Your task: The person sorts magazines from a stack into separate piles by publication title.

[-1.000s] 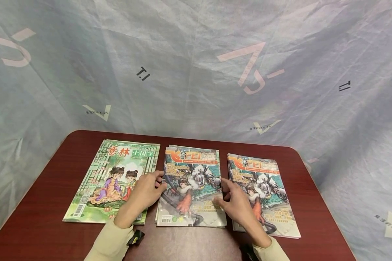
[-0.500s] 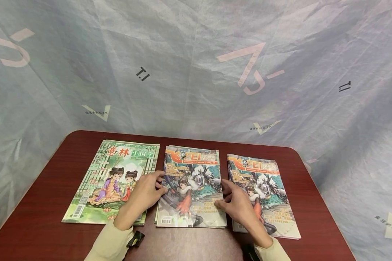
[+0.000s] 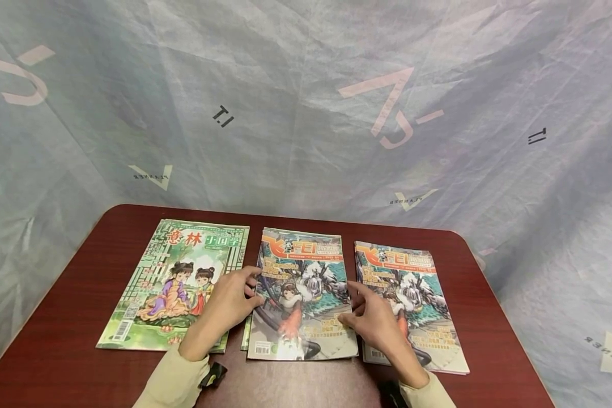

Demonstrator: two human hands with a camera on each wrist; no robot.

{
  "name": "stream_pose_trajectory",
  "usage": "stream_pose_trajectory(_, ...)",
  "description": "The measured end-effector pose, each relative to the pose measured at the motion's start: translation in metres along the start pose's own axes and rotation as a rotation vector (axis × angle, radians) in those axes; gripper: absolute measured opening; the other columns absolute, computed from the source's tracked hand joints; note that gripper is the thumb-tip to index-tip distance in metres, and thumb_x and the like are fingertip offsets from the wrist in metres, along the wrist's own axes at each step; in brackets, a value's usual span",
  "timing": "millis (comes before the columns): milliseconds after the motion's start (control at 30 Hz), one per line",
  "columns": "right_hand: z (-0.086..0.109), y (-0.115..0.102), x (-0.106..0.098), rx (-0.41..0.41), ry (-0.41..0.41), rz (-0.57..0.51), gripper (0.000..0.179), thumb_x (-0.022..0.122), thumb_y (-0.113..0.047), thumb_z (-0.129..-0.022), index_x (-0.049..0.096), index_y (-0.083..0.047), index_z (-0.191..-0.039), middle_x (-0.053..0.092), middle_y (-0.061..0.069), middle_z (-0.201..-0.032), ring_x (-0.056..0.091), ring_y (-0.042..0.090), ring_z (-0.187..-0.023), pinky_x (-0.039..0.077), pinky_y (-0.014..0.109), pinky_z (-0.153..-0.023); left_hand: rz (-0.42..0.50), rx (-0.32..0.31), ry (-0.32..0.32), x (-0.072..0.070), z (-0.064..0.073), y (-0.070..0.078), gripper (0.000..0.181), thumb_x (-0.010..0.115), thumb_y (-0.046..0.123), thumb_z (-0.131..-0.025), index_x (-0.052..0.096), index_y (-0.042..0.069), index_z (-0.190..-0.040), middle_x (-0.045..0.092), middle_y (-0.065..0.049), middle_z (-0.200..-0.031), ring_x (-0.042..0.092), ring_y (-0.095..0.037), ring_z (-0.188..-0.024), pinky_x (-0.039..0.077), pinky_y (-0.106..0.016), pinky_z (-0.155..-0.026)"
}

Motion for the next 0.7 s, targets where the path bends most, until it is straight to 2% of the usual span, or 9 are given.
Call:
stream_pose_trajectory(200,-0.003,0.003,-0.001,-0.014,0.023,-0.060,0.062,0.088,-0.002,-0.093,0.066,-0.003,-0.150,0.068,0.003,-0.095,0.066,0.013,-0.075,0.056,0.029,-0.063,0.025,-0.025,0.006,0.004,0.001,0.000,0.057,0.091,-0.001,-0.085,0.071,-0.003,-0.138,0.075,-0.012,-0.106,0.076,-0.023,-0.087,0.063,-0.045,-0.077)
stream_pose_trajectory(400,-0.006,0.005,-0.001,-0.054,0.011,-0.149,0.048,0.077,0.007,-0.099,0.069,-0.001,-0.146,0.066,0.006,-0.095,0.062,0.013,-0.062,0.056,0.032,-0.050,0.085,-0.056,0.007,0.005,0.002,-0.003,0.056,0.087,-0.004,-0.088,0.070,-0.002,-0.141,0.074,-0.014,-0.111,0.078,-0.026,-0.090,0.064,-0.047,-0.078)
stream_pose_trajectory(533,-0.008,0.006,-0.001,-0.066,-0.001,-0.176,0.045,0.074,0.009,-0.101,0.071,-0.003,-0.144,0.064,0.006,-0.095,0.062,0.013,-0.062,0.056,0.032,-0.050,0.123,-0.058,0.021,0.005,0.002,-0.003,0.055,0.083,-0.006,-0.089,0.070,-0.001,-0.141,0.077,-0.017,-0.115,0.079,-0.028,-0.092,0.065,-0.047,-0.078)
stream_pose_trajectory(700,-0.010,0.008,-0.003,-0.072,-0.001,-0.187,0.044,0.073,0.010,-0.100,0.073,-0.003,-0.142,0.063,0.006,-0.095,0.063,0.014,-0.067,0.053,0.030,-0.052,0.120,-0.057,0.013,0.006,0.001,-0.003,0.048,0.083,-0.004,-0.090,0.074,0.002,-0.137,0.079,-0.016,-0.117,0.080,-0.026,-0.092,0.064,-0.045,-0.077)
Point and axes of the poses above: each hand's wrist, its own z-axis away from the middle knuckle, its own x-axis out of the palm, y = z × x, the point moved 4 cm from there along -z, towards the middle knuckle
